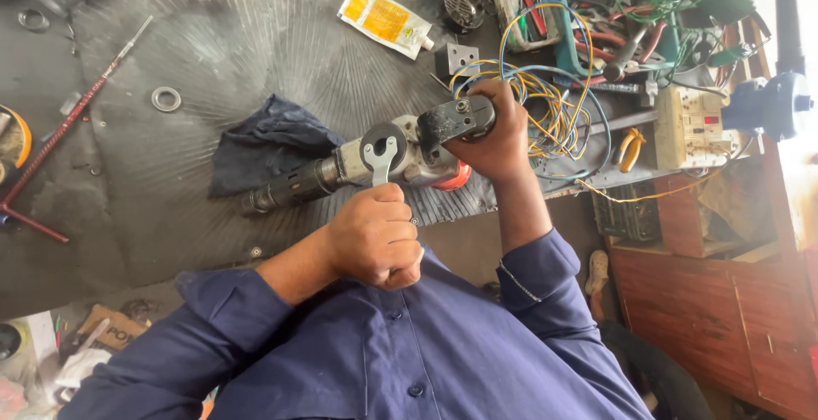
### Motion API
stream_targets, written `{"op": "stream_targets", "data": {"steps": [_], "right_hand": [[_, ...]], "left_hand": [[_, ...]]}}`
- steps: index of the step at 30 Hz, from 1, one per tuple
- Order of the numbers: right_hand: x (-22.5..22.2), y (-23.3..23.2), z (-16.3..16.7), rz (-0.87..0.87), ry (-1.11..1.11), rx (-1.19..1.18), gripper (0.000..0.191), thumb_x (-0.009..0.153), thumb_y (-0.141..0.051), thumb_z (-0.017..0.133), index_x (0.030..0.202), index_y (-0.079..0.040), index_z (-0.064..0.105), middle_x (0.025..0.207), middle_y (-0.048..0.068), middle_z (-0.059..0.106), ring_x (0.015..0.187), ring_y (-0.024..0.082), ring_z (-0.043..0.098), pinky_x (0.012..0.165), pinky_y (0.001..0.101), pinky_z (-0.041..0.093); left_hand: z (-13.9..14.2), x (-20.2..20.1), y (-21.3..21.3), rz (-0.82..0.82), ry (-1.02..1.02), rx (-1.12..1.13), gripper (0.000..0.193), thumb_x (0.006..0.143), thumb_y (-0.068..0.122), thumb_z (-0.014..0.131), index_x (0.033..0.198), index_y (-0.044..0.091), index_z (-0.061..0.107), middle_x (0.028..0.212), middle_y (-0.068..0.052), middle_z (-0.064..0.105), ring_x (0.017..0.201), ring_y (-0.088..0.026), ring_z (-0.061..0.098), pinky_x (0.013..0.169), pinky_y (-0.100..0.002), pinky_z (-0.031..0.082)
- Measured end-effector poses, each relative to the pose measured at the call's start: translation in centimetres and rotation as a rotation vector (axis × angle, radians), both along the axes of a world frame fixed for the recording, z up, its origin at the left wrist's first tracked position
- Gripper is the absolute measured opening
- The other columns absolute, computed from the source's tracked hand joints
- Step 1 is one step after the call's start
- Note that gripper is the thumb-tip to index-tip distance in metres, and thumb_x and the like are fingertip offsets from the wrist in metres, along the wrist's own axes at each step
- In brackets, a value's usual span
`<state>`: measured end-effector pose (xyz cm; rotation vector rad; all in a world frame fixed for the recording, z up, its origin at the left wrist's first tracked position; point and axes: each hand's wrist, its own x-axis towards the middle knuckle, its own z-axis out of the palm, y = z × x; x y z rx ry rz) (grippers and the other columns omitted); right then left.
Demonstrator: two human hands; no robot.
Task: The person applies grease to the internal components of a disassembled angle grinder, wipes the exterior with a cloth, and uses a wrench to tighten a nut on the tool's housing. The person handles the angle grinder, grease, cloth, and wrench throughout the process.
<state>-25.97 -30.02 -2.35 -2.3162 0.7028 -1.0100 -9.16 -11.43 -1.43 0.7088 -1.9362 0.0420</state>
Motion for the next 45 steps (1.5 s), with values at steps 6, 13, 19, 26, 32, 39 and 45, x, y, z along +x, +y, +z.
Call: {"op": "stream_targets", "data": {"steps": [6,13,19,26,32,39,45], "right_hand": [[-0.3,0.6,-1.2,-0.122,0.02,-0.095,0.055,0.072,-0.009,0.09,0.116,-0.008,0.056,0.092,0.008,0.067,0.08,0.028,0.071,0.073,0.0376,0.056],[0.4,-0.7,-1.2,-0.077,0.048,-0.095,0.05,0.076,-0.011,0.091,0.112,-0.008,0.055,0.092,0.01,0.071,0.083,0.03,0.074,0.072,0.0375,0.057],[0.9,-0.9,-1.0,-0.09,0.04,-0.038,0.047,0.079,-0.01,0.089,0.111,-0.008,0.055,0.089,0.008,0.07,0.078,0.027,0.075,0.07,0.0354,0.057],[-1.3,0.7,-1.7,-0.085,-0.008,-0.178,0.044,0.076,-0.008,0.085,0.108,-0.007,0.055,0.084,0.009,0.065,0.071,0.027,0.068,0.067,0.0356,0.053],[-2.4,1.9,-2.5,-0.084,-0.048,-0.276,0.042,0.086,-0.009,0.088,0.104,-0.007,0.051,0.083,0.009,0.065,0.07,0.027,0.068,0.066,0.0366,0.053],[-2.6,2.7,-2.3,-0.072,-0.055,-0.291,0.04,0.084,-0.01,0.089,0.098,-0.007,0.052,0.076,0.008,0.063,0.063,0.026,0.065,0.059,0.0368,0.048],[-3.2,3.9,-1.1,0.042,-0.124,-0.323,0.035,0.084,-0.008,0.085,0.095,-0.009,0.052,0.075,0.007,0.063,0.064,0.026,0.066,0.056,0.0367,0.049]], "left_hand": [[-0.3,-0.3,0.0,0.018,-0.154,-0.045,0.028,0.08,0.021,0.07,0.065,0.015,0.047,0.063,0.001,0.043,0.061,-0.018,0.049,0.065,-0.034,0.042],[-1.2,1.0,-2.3,0.057,-0.357,-0.168,0.026,0.075,0.027,0.069,0.064,0.018,0.048,0.062,0.003,0.044,0.06,-0.016,0.05,0.062,-0.034,0.04],[-1.0,5.4,-1.5,0.472,-0.088,0.001,0.037,0.09,0.028,0.072,0.064,0.016,0.05,0.066,-0.001,0.051,0.063,-0.022,0.051,0.07,-0.039,0.04],[-1.8,9.1,-0.5,0.704,-0.093,0.329,0.033,0.092,0.036,0.073,0.069,0.014,0.062,0.085,-0.001,0.063,0.088,-0.024,0.059,0.085,-0.044,0.036],[-1.2,6.7,-1.0,0.589,0.079,0.461,0.024,0.105,0.035,0.065,0.105,0.011,0.07,0.122,-0.007,0.067,0.117,-0.031,0.06,0.103,-0.048,0.041],[1.5,0.3,-2.7,0.419,0.128,0.53,0.041,0.103,0.041,0.064,0.124,0.005,0.061,0.127,-0.011,0.063,0.117,-0.035,0.06,0.099,-0.049,0.045],[2.4,-0.9,-2.5,0.394,-0.014,0.479,0.056,0.097,0.05,0.066,0.13,0.006,0.059,0.132,-0.011,0.063,0.119,-0.034,0.059,0.101,-0.047,0.046]]}}
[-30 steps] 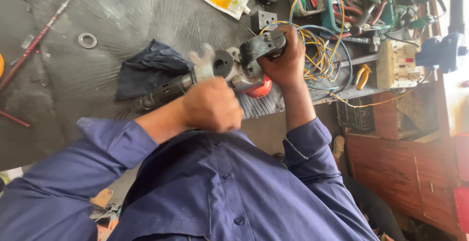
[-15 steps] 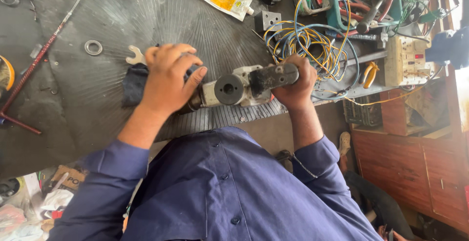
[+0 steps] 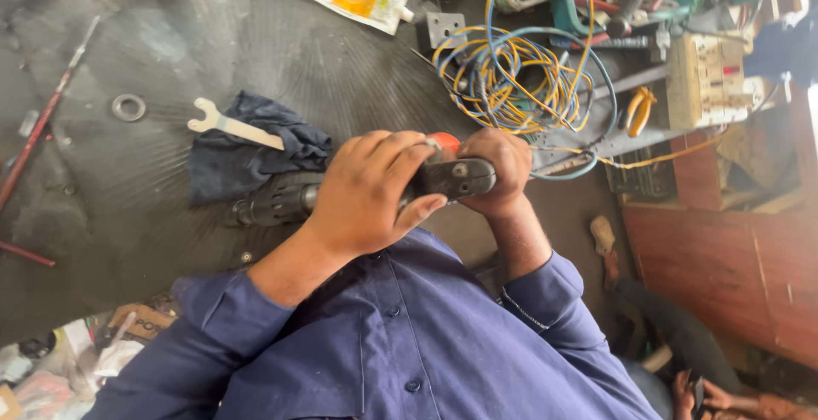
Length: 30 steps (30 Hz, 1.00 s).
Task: The person applies grease to the internal components of a disassembled angle grinder, wipes the exterior with a cloth, and uses a wrench to tighten a nut on the tool's housing. The person handles the angle grinder, grease, cloth, and wrench throughout the process.
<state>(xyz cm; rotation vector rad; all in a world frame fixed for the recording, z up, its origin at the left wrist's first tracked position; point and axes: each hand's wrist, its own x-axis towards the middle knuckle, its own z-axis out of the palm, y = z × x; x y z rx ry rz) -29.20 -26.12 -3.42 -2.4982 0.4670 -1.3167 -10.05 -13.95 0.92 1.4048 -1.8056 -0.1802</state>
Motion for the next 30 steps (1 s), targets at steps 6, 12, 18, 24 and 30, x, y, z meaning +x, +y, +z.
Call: {"op": "stream_targets", "data": {"steps": [6,12,18,24,30], "right_hand": [[-0.1,0.5,0.7,0.048,-0.005,0.001,0.032,0.085,-0.006,0.084,0.094,-0.007,0.053,0.075,0.007,0.063,0.062,0.025,0.065,0.055,0.0365,0.048],[-0.5,0.6,0.9,0.1,0.014,0.053,0.029,0.085,-0.007,0.084,0.095,-0.009,0.057,0.076,0.006,0.066,0.063,0.025,0.067,0.058,0.0367,0.051],[-0.4,0.0,3.7,0.281,0.116,0.176,0.028,0.086,-0.008,0.086,0.098,-0.009,0.061,0.082,0.007,0.069,0.072,0.026,0.071,0.065,0.0374,0.056],[-3.3,-7.1,10.3,0.703,0.687,0.31,0.045,0.073,-0.018,0.081,0.116,-0.008,0.07,0.116,0.011,0.071,0.113,0.034,0.066,0.106,0.0506,0.043],[0.6,-20.6,7.0,0.404,0.783,0.18,0.012,0.096,-0.016,0.077,0.105,-0.011,0.077,0.112,0.005,0.079,0.099,0.025,0.075,0.09,0.0369,0.058]], "left_hand": [[-0.2,-0.3,0.5,-0.052,-0.033,0.041,0.069,0.086,0.056,0.074,0.128,0.003,0.06,0.135,-0.013,0.063,0.123,-0.035,0.06,0.101,-0.048,0.047],[0.2,-0.5,0.5,-0.031,-0.012,0.078,0.059,0.084,0.045,0.079,0.124,0.004,0.064,0.132,-0.013,0.067,0.123,-0.035,0.065,0.099,-0.045,0.052],[0.4,-0.7,0.7,0.002,-0.015,0.085,0.056,0.082,0.045,0.079,0.12,0.006,0.066,0.13,-0.011,0.069,0.12,-0.033,0.067,0.1,-0.044,0.054],[0.4,-0.9,0.9,0.037,-0.041,0.09,0.058,0.078,0.046,0.079,0.118,0.006,0.066,0.13,-0.007,0.07,0.12,-0.032,0.068,0.1,-0.043,0.054],[0.2,-1.7,1.4,0.096,-0.037,0.05,0.057,0.076,0.046,0.081,0.115,0.007,0.067,0.127,-0.006,0.071,0.118,-0.03,0.068,0.098,-0.042,0.055]]}}
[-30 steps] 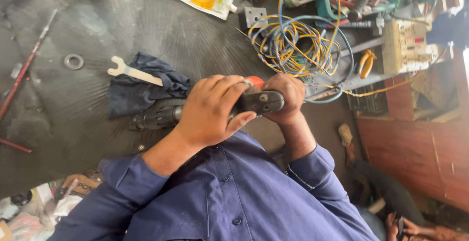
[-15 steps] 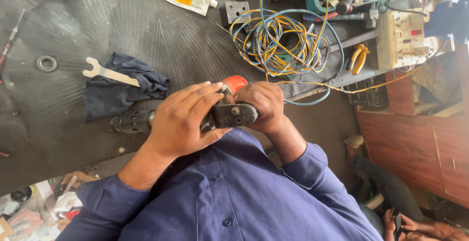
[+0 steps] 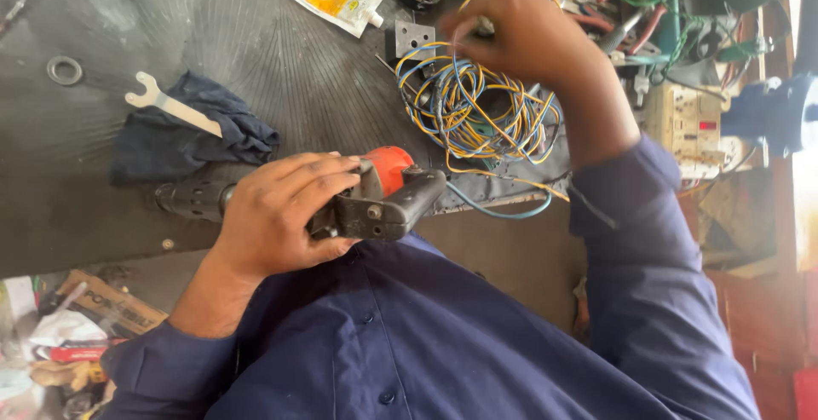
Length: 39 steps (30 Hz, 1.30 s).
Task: The person applies grease to the internal components of a disassembled angle grinder, wipes the exterior with a cloth, and uses a wrench to tighten a nut on the tool's housing. The person handles the angle grinder, grease, cloth, and wrench throughout the process.
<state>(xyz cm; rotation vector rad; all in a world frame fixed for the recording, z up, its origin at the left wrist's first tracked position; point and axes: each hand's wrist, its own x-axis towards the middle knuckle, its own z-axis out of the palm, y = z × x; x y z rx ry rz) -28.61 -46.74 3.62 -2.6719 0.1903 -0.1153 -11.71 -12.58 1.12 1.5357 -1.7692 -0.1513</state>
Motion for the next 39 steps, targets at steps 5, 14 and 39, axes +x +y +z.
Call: {"op": "stream_targets", "data": {"steps": [5,14,39], "right_hand": [[7.9,-8.3,-8.8,0.012,0.053,-0.134,0.023,0.096,-0.017,0.069,0.117,-0.01,0.076,0.109,0.007,0.077,0.093,0.027,0.074,0.076,0.0393,0.057],[12.6,-11.7,-14.0,0.233,0.334,-0.563,0.011,0.081,-0.022,0.075,0.089,-0.016,0.079,0.078,0.011,0.072,0.073,0.034,0.069,0.062,0.0483,0.053],[10.4,-12.9,-16.5,0.144,0.332,-0.452,0.017,0.093,-0.025,0.073,0.107,-0.017,0.079,0.092,0.009,0.076,0.082,0.03,0.072,0.069,0.0443,0.056]], "left_hand": [[-0.1,-0.6,0.5,0.055,-0.025,-0.009,0.057,0.069,0.041,0.081,0.114,0.007,0.07,0.125,-0.007,0.072,0.116,-0.029,0.069,0.096,-0.042,0.056],[0.2,-1.6,1.1,0.112,-0.001,0.012,0.055,0.057,0.03,0.084,0.106,0.008,0.07,0.119,-0.006,0.073,0.11,-0.029,0.07,0.089,-0.042,0.056],[0.0,-1.1,0.7,0.12,-0.005,0.039,0.061,0.054,0.036,0.085,0.107,0.009,0.071,0.125,-0.005,0.072,0.11,-0.029,0.068,0.091,-0.043,0.055]]}}
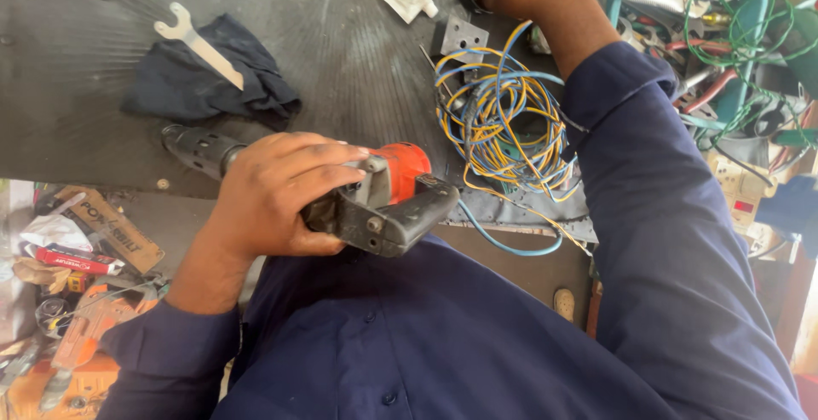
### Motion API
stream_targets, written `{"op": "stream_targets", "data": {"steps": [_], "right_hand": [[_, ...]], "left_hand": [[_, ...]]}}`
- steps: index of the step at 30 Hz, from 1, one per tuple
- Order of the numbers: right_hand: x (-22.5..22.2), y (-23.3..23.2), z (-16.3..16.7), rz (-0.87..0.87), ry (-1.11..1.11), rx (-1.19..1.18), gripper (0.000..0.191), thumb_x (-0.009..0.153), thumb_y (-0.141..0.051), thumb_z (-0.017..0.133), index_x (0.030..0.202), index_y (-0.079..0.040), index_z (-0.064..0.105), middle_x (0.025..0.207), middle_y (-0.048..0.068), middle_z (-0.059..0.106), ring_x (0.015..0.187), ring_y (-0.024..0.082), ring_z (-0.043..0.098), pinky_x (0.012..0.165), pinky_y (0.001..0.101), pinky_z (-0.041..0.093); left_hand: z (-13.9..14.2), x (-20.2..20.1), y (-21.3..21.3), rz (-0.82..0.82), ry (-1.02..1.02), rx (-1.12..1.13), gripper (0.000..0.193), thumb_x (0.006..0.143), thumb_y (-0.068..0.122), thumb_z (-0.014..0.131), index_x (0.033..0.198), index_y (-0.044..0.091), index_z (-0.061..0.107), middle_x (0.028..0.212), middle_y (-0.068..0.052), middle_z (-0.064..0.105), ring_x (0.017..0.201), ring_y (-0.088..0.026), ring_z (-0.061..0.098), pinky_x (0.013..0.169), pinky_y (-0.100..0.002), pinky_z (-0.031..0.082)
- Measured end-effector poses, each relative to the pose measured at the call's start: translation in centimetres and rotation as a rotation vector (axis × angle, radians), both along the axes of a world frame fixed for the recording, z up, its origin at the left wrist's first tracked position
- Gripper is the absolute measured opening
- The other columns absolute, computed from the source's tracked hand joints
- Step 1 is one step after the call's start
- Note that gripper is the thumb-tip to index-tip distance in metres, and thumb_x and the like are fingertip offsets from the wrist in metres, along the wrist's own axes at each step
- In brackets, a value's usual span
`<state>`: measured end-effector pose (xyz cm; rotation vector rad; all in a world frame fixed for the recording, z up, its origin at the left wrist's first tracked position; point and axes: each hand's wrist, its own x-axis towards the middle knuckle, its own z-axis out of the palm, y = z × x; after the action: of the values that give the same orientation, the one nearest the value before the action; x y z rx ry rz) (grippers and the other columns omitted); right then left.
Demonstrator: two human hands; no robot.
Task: The person applies grease to the internal components of a disassembled angle grinder, wipes the exterior with a cloth, and uses a wrench to tighten a nut on the tool's housing. The person handles the angle grinder, grease, cloth, and wrench throughout the process.
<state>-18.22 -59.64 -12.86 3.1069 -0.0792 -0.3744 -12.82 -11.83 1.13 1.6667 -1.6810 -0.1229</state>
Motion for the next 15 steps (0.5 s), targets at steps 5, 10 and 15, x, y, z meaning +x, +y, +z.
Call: {"op": "stream_targets", "data": {"steps": [5,10,15], "right_hand": [[-0.7,1.1,3.5,0.035,-0.158,-0.078,0.019,0.088,-0.027,0.076,0.106,-0.019,0.079,0.093,0.006,0.076,0.079,0.027,0.072,0.065,0.0438,0.055],[-3.3,8.3,11.9,-0.022,-0.475,0.07,0.013,0.099,-0.021,0.08,0.111,-0.017,0.081,0.099,0.002,0.077,0.082,0.024,0.072,0.069,0.0395,0.054],[-9.3,25.0,19.9,0.052,-0.682,0.669,0.021,0.085,0.003,0.082,0.1,-0.009,0.074,0.104,0.004,0.073,0.093,0.021,0.073,0.08,0.0313,0.058]], "left_hand": [[0.1,0.1,-0.2,0.008,0.009,-0.037,0.06,0.058,0.038,0.086,0.109,0.01,0.071,0.125,-0.003,0.072,0.112,-0.028,0.068,0.094,-0.043,0.055],[-0.5,0.9,-0.1,-0.047,0.106,-0.147,0.07,0.07,0.056,0.086,0.116,0.007,0.068,0.124,-0.005,0.072,0.112,-0.029,0.068,0.096,-0.042,0.055],[-2.4,1.5,0.3,0.018,0.353,-0.344,0.052,0.084,0.038,0.086,0.118,0.005,0.066,0.115,-0.007,0.074,0.102,-0.027,0.072,0.095,-0.039,0.056]]}}
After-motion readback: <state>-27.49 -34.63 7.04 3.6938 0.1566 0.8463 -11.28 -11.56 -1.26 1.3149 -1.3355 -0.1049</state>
